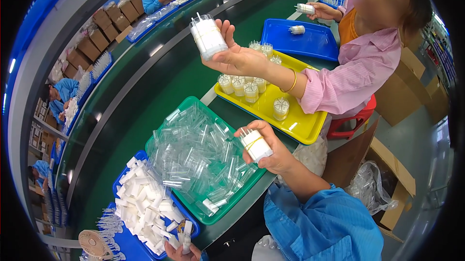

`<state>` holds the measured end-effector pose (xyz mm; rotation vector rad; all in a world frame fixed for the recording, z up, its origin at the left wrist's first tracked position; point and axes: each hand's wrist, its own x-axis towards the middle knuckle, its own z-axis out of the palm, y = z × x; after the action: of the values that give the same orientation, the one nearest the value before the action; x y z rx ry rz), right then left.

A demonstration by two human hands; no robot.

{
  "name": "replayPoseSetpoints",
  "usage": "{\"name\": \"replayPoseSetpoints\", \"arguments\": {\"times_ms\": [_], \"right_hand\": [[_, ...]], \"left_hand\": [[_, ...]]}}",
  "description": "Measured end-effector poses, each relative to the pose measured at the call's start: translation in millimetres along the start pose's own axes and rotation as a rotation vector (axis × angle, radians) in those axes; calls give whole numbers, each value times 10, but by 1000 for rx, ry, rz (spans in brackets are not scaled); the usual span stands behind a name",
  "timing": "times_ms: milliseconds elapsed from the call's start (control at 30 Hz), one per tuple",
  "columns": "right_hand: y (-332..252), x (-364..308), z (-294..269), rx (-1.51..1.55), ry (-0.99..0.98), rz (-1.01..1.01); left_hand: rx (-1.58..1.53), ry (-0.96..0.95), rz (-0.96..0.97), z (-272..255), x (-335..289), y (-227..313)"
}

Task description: The person places clear plastic sleeves over foam pieces and secures them into bundles with rubber bands. The person then inserts foam pieces onto the prongs of plastic bases and secures the assembled bundles with rubber bands.

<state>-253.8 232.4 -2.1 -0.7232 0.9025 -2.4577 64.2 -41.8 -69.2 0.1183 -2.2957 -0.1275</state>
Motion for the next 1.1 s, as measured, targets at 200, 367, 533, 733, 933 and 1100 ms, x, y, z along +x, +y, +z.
{"name": "replayPoseSetpoints", "arguments": {"times_ms": [200,367,533,733,933,1100], "right_hand": [[35,-20,-56,-22,77,-40],[62,-37,-54,-143,147,-10],[10,-25,-96,-223,84,11],[-86,19,-15,-244,173,-4],[-63,20,-18,-405,126,-72],[-11,27,-27,-435,77,-125]], "left_hand": [[21,-177,21,-95,38,-50],[-29,-5,-20,6,-103,-59],[-69,10,-21,12,-162,-94],[82,-396,34,-82,-153,-112],[-222,159,-313,174,-213,152],[-205,165,-218,165,-36,311]]}}
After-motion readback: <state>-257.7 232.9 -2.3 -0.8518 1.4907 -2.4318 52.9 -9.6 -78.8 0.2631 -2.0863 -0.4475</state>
